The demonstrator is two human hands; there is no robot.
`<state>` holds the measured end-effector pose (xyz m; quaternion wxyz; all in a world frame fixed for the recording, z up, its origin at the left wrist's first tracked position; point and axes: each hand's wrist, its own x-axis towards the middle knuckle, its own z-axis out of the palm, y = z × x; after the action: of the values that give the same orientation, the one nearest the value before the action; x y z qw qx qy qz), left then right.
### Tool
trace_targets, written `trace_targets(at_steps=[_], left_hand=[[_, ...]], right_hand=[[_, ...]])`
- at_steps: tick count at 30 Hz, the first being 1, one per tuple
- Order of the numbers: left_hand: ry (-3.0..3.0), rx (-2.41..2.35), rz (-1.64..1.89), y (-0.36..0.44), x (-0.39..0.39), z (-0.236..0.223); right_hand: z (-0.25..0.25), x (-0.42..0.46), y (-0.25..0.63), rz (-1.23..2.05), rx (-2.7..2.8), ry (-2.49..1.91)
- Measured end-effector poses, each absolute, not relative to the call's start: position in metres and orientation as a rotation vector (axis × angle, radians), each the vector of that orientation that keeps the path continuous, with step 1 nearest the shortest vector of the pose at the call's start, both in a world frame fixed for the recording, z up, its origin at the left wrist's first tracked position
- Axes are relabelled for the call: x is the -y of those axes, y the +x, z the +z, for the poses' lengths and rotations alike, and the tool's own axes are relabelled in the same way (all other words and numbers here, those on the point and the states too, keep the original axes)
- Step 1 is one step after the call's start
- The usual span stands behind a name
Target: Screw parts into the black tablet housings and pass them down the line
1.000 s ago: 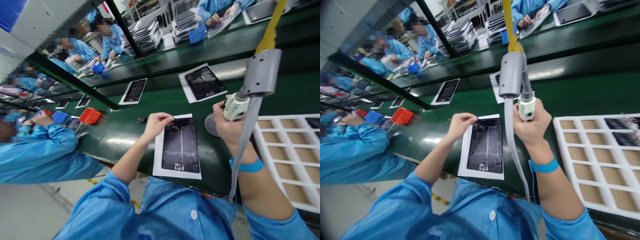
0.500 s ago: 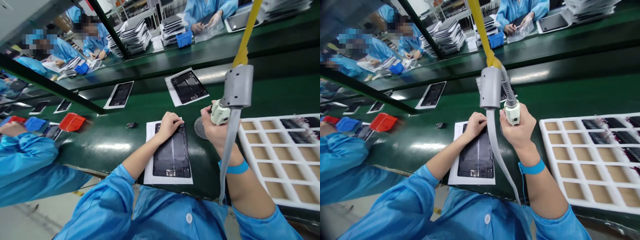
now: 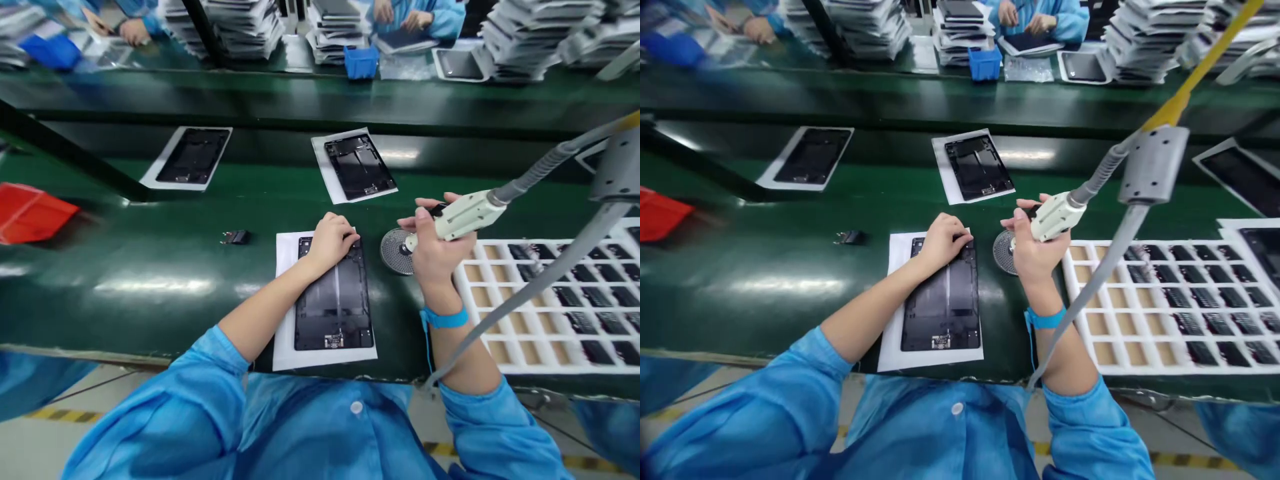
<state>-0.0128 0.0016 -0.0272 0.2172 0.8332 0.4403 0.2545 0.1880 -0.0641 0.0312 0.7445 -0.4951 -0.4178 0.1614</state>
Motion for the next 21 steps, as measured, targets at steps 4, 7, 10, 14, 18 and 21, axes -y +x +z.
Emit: trace_targets(at_steps=[4, 7, 10, 14, 18, 21], left_hand=[[2.330, -1.268, 0.636, -0.009, 0.000, -0.018], [2.370, -1.283, 0.583, -0.007, 0.002, -0.013], [2.396, -1.275, 0.562, -0.007, 0.004, -0.011], [2.376, -1.263, 0.578, -0.006, 0.004, -0.011], [2.349, -1.260, 0.582, -0.006, 0.003, -0.012], [2.344, -1.263, 0.581, -0.007, 0.003, -0.011]], right_hand=[[0.032, 0.052, 0.176, 0.408, 0.863, -1.127], [0.030, 0.048, 0.169, 0.420, 0.874, -1.134], [0.026, 0.048, 0.166, 0.433, 0.871, -1.143], [0.024, 0.050, 0.164, 0.430, 0.854, -1.164], [0.022, 0.050, 0.163, 0.430, 0.863, -1.164], [0.020, 0.049, 0.163, 0.421, 0.864, -1.154]])
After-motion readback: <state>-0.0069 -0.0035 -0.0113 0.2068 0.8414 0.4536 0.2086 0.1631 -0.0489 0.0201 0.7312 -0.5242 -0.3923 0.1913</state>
